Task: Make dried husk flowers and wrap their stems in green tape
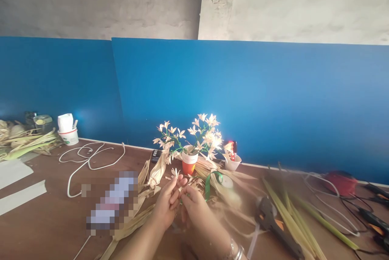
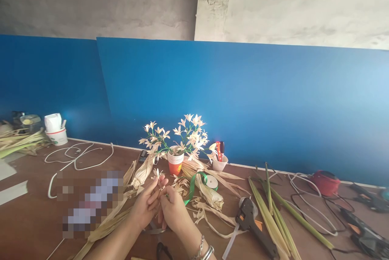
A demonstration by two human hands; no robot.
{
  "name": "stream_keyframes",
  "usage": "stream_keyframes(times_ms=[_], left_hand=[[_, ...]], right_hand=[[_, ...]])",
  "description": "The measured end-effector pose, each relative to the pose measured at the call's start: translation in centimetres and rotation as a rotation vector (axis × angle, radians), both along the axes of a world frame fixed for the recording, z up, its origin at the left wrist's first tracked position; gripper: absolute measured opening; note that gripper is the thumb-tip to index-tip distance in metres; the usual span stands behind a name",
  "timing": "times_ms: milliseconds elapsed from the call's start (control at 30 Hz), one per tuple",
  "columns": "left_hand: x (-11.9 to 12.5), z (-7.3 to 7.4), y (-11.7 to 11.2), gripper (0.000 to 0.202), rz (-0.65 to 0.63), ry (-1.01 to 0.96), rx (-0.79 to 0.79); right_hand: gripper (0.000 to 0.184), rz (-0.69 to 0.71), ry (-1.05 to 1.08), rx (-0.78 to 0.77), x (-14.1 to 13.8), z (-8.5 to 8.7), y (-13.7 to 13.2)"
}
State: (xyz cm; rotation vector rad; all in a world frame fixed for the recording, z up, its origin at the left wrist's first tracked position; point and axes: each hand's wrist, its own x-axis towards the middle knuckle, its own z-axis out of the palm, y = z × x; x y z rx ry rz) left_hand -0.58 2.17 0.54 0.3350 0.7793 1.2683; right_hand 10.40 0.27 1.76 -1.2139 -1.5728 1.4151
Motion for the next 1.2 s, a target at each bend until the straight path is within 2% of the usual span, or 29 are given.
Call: stream_keyframes(times_ms=[200,467,733,1067,1200], left_hand=[[0.21,0.62,-0.14,0.024,0.002,-0.018,-0.037],[0.25,0.16,-0.21,0.023,-0.001,0.0,0.019],[0.46,0.38,-0.44,0.025,-0.008,-0.025,-0.033],[0.65,0.85,-0.54,0.022,0.017,-0.05,-0.081],[0.67,0.51,-0.53,0.022,0.018,-0.04,-0.067]], right_hand=[[0.018,0.026,0.02,0.02,0.11,-0.02,0.13],[0.017,0.006,0.005,0.016,0.02,-0.7,0.29],[0.015,-0.038,-0.017,0.0,-0.19,0.13,-0.31],[0.018,-0.075,-0.02,0.017,-0.51,-0.29,-0.29],[0.016,-0.077,0.002,0.008,-0.5,-0.49,-0.26]])
